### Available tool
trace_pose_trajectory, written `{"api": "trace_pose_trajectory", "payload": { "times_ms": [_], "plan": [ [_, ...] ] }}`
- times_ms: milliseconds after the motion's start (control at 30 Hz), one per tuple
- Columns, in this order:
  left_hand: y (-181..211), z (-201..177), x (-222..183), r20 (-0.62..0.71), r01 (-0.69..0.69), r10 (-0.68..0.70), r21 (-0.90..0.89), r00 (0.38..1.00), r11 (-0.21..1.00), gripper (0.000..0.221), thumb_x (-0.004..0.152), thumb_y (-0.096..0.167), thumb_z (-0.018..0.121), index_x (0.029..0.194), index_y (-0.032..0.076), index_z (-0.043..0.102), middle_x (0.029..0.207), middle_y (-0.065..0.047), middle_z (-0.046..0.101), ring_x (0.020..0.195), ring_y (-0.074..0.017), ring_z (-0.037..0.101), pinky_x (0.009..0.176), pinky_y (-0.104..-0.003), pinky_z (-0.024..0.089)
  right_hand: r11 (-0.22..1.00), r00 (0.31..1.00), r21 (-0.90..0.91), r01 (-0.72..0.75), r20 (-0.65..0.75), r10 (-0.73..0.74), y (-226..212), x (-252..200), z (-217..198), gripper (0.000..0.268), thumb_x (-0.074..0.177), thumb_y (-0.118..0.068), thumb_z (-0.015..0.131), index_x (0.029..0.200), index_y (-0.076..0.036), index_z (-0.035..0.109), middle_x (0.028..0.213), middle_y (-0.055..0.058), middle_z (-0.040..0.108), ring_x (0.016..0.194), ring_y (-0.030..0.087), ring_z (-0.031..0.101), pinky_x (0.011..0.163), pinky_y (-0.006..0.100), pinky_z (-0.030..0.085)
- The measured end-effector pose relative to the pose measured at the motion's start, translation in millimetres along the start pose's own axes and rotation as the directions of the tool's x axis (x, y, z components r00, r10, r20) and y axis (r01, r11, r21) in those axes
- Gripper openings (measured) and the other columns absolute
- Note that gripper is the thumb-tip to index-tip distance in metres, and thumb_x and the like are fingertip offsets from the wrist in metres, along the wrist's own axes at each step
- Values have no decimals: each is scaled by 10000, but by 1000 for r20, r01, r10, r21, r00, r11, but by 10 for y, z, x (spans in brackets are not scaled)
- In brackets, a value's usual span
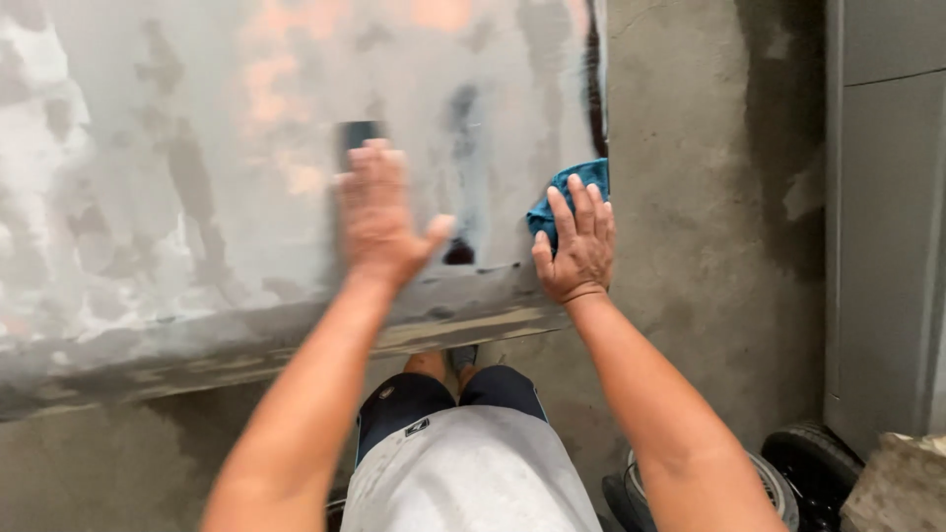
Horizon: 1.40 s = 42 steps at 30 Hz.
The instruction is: The person scrubs a white car door with a black sponge in their left hand and wipes the surface with a blue cloth in their right hand. They work around the fuel cap and door handle, repeatedly scrubbing and wiping the panel to remove dirt.
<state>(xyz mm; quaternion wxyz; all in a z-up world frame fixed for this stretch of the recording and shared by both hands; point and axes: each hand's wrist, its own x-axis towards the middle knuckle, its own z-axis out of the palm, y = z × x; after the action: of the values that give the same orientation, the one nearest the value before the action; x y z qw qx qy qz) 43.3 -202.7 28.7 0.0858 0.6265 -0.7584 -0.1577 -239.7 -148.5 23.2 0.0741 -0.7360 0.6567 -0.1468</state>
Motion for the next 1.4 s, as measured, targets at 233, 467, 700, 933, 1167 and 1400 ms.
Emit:
{"api": "trace_pose_trajectory", "payload": {
  "times_ms": [233, 467, 700, 933, 1167, 1400],
  "plan": [
    [570, -56, -493, 207, -561, 581, -149, 787, 814, 1037, 871, 621, 605, 1579, -57, 268, 1680, -217, 263, 1572, -367, 211, 1270, -538, 180, 1000, 1000, -1, -22, 6, 22, -7, 31, -2, 653, 924, -341, 596, 1547, -175, 489, 1660, 123, 365, 1522, 390, 326, 1252, 571, 228],
    [-139, -190, -21, 106, -155, 149, 51, 983, 987, 1027, 882, 633, 570, 1626, 13, 229, 1718, -183, 159, 1593, -327, 96, 1258, -570, 96, 997, 1000, 70, -13, 26, 11, -10, 28, 2, 650, 938, -316, 589, 1557, -158, 472, 1683, 117, 331, 1554, 383, 278, 1269, 569, 194],
    [1278, 272, 170, 12, -179, 183, -158, 983, 971, 1017, 904, 607, 595, 1606, -34, 234, 1692, -250, 196, 1577, -412, 159, 1265, -570, 141, 877, 869, 231, 422, 173, -464, 492, 114, -433, 584, 939, -203, 620, 1511, -175, 508, 1636, 66, 432, 1509, 313, 412, 1249, 489, 315],
    [1609, 511, -540, -16, 196, -196, -5, 980, 981, 1018, 872, 589, 586, 1610, -35, 266, 1683, -250, 221, 1563, -435, 189, 1255, -566, 155, 655, 590, 337, 676, 286, -755, 1166, 843, -607, 582, 857, -153, 652, 1436, -149, 595, 1571, 61, 496, 1378, 303, 501, 1089, 452, 407],
    [2753, 947, 296, -163, 393, -415, -152, 895, 907, 1001, 933, 616, 567, 1634, -23, 249, 1716, -235, 175, 1599, -408, 123, 1288, -547, 115, 674, 655, 344, 653, 189, -731, 1437, 1639, -287, 503, 890, -87, 641, 1389, -148, 606, 1575, 65, 500, 1423, 299, 474, 1157, 450, 416],
    [2612, 1001, -378, -101, 515, -512, 10, 853, 857, 992, 937, 624, 536, 1647, 4, 226, 1734, -189, 144, 1606, -352, 113, 1271, -559, 91, 714, 652, 343, 610, 295, -698, 1404, 1969, -469, 535, 887, -20, 600, 1397, -181, 610, 1582, 32, 491, 1422, 296, 454, 1093, 453, 423]
  ]
}}
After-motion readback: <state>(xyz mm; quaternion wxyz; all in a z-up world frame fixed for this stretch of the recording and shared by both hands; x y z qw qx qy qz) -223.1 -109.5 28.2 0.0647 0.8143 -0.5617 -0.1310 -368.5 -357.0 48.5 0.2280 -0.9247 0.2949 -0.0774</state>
